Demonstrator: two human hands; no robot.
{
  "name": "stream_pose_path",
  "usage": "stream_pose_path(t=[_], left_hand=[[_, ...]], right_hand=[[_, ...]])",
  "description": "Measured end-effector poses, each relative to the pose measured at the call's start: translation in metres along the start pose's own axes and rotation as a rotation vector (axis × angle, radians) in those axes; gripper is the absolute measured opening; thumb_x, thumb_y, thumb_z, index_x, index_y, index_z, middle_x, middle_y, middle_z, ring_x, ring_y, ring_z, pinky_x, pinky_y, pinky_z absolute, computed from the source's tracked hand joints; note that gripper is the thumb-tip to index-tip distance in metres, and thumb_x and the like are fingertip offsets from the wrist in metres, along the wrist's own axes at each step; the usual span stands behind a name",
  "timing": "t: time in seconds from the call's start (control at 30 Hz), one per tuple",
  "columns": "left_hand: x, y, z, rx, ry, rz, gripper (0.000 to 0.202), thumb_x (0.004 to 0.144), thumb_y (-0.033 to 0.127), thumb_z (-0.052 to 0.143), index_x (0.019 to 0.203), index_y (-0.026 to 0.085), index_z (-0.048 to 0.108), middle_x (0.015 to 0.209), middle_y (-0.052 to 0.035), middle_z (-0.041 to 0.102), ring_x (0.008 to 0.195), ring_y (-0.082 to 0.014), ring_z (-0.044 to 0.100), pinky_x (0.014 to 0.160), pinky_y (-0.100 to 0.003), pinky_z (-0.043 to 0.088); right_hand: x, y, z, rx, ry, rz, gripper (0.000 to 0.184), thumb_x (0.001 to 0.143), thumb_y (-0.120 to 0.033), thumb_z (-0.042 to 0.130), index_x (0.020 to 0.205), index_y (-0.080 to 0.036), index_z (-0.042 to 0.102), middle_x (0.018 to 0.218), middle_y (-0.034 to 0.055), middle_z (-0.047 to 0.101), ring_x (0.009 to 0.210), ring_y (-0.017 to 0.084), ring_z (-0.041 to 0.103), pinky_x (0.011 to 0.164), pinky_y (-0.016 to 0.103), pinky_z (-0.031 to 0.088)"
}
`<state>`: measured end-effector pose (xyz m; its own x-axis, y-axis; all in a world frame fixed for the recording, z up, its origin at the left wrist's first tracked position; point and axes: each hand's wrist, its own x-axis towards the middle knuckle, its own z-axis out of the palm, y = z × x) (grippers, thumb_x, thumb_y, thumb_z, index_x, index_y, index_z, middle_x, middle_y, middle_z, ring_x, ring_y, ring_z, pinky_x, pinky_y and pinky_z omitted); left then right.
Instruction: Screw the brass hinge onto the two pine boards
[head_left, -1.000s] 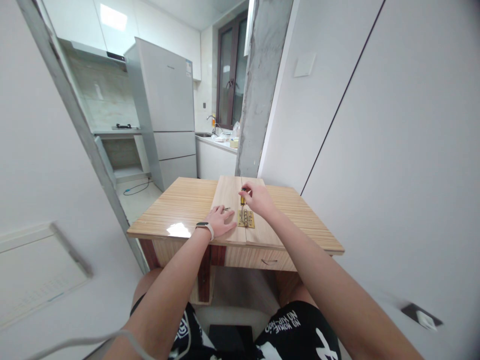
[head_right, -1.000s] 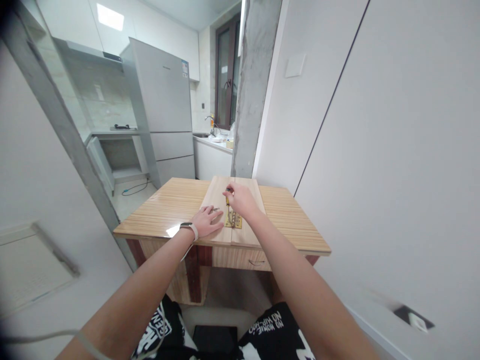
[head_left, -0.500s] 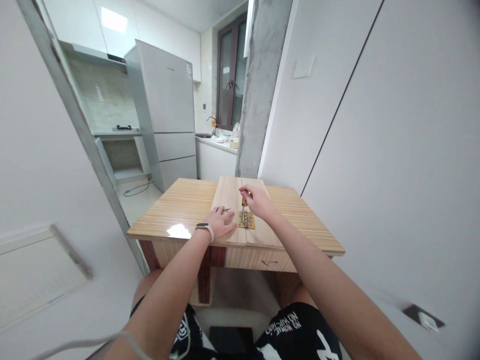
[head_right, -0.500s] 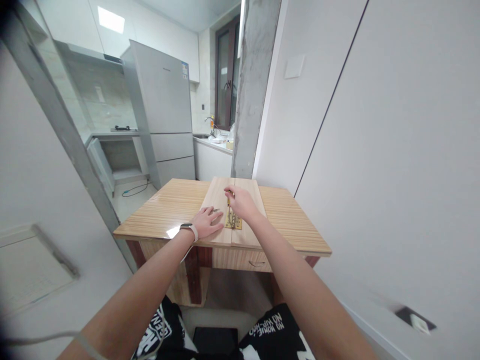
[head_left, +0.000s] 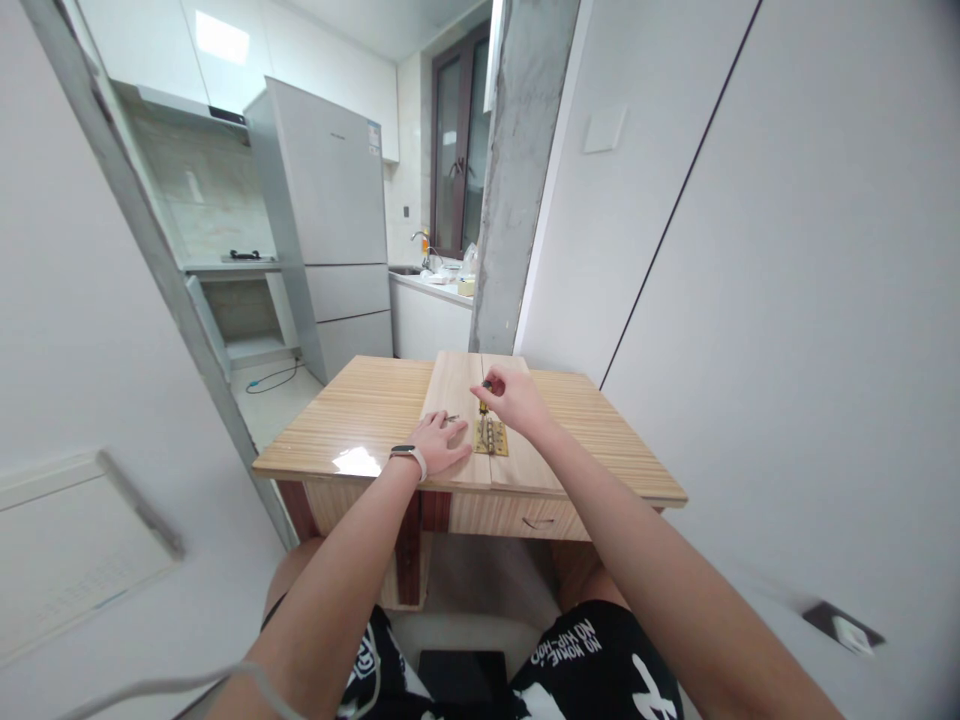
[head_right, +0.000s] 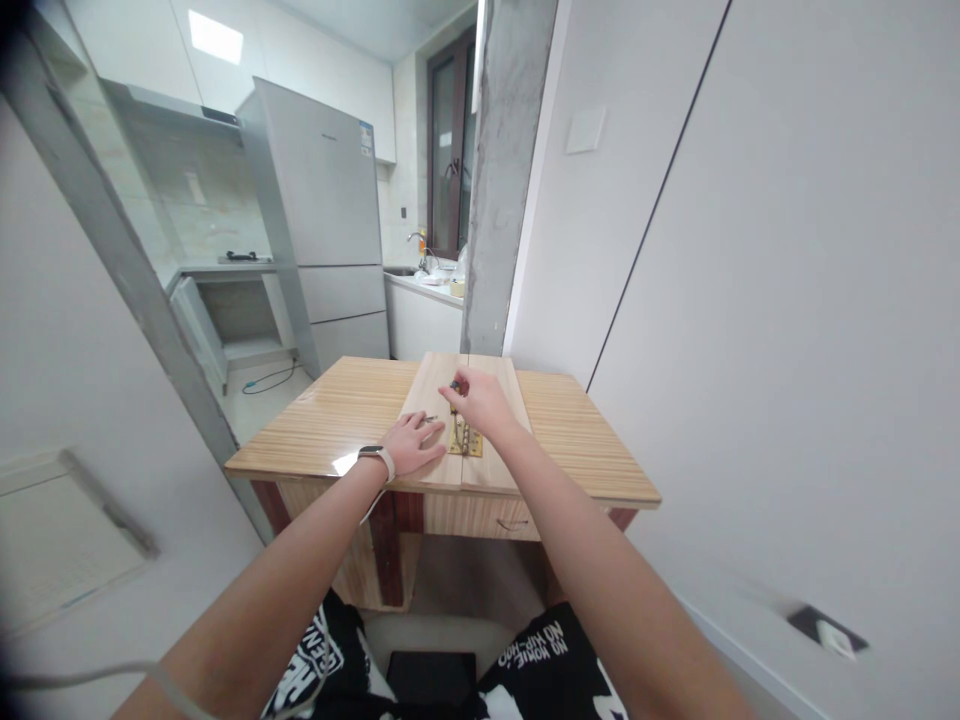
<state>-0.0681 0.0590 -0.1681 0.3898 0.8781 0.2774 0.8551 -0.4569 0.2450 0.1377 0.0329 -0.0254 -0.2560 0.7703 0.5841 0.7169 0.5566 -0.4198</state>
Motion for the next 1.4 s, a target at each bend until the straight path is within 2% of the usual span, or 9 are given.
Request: stream_pose_path(t=[0.1,0.2,0.33,0.53,0.63,0.77,0.97,1.17,1.4], left_hand=[[0.000,-0.001,0.000,0.000,-0.007,0.003,0.070,0.090,0.079,0.046,0.149,0.040,0.052,0.156,-0.0069,0.045,0.145,-0.0353,0.033,0.119,-0.054,0.028],[0.001,-0.001,0.001,0.009,0.001,0.006,0.070,0.090,0.079,0.045,0.148,0.040,0.052,0.155,-0.0072,0.046,0.144,-0.0350,0.034,0.119,-0.053,0.029],[0.001,-0.001,0.002,0.016,0.015,0.014,0.069,0.091,0.078,0.045,0.148,0.040,0.052,0.152,-0.0071,0.047,0.141,-0.0344,0.037,0.118,-0.053,0.029],[0.001,-0.002,0.003,0.016,0.018,0.004,0.068,0.090,0.077,0.047,0.147,0.041,0.053,0.153,-0.0063,0.047,0.142,-0.0348,0.036,0.118,-0.053,0.030],[0.000,-0.002,0.003,0.009,0.016,0.007,0.068,0.090,0.078,0.047,0.147,0.041,0.053,0.153,-0.0061,0.047,0.141,-0.0348,0.037,0.118,-0.053,0.030],[0.000,-0.001,0.002,0.007,0.012,0.008,0.070,0.090,0.079,0.046,0.148,0.041,0.053,0.153,-0.0066,0.047,0.142,-0.0348,0.036,0.119,-0.053,0.030],[0.000,0.001,0.000,0.007,0.001,-0.002,0.071,0.090,0.079,0.044,0.149,0.039,0.052,0.155,-0.0071,0.046,0.144,-0.0349,0.035,0.119,-0.053,0.029],[0.001,-0.001,0.002,0.013,0.009,0.005,0.069,0.091,0.078,0.046,0.148,0.040,0.052,0.154,-0.0075,0.046,0.143,-0.0353,0.035,0.118,-0.053,0.030],[0.002,-0.003,0.007,0.025,0.032,0.016,0.069,0.090,0.079,0.047,0.147,0.040,0.054,0.152,-0.0074,0.047,0.140,-0.0346,0.038,0.118,-0.052,0.031]], right_hand=[[0.000,0.000,0.005,-0.024,0.048,-0.003,0.022,0.090,-0.041,0.068,0.083,-0.020,0.067,0.075,0.0000,0.068,0.066,0.014,0.057,0.066,0.025,0.040],[0.000,0.003,0.011,0.038,0.046,-0.014,0.018,0.091,-0.037,0.067,0.096,-0.020,0.071,0.088,0.0022,0.072,0.071,0.014,0.062,0.071,0.026,0.044],[-0.002,0.008,0.014,0.149,-0.053,0.003,0.022,0.097,-0.027,0.058,0.115,-0.022,0.069,0.090,0.0017,0.073,0.066,0.013,0.067,0.072,0.026,0.048],[-0.001,0.009,0.008,0.292,-0.176,0.034,0.030,0.103,-0.023,0.043,0.122,-0.021,0.065,0.116,0.0056,0.073,0.063,0.009,0.069,0.072,0.024,0.052],[-0.001,0.006,0.004,0.242,-0.149,0.056,0.024,0.101,-0.023,0.048,0.115,-0.021,0.067,0.102,0.0036,0.075,0.062,0.010,0.069,0.073,0.025,0.051],[-0.002,0.000,0.004,0.065,-0.010,0.024,0.011,0.094,-0.030,0.063,0.098,-0.021,0.069,0.086,0.0023,0.073,0.069,0.014,0.066,0.073,0.026,0.046],[-0.001,-0.002,0.009,-0.018,0.063,0.007,0.021,0.090,-0.040,0.070,0.084,-0.021,0.065,0.075,0.0004,0.068,0.068,0.015,0.060,0.067,0.026,0.041],[-0.001,0.009,0.015,0.159,-0.044,0.035,0.020,0.097,-0.031,0.061,0.112,-0.022,0.070,0.080,-0.0003,0.072,0.063,0.013,0.068,0.072,0.026,0.049],[0.003,0.021,0.013,0.378,-0.186,0.059,0.032,0.102,-0.024,0.047,0.126,-0.020,0.067,0.115,0.0074,0.074,0.063,0.011,0.071,0.072,0.026,0.054]])
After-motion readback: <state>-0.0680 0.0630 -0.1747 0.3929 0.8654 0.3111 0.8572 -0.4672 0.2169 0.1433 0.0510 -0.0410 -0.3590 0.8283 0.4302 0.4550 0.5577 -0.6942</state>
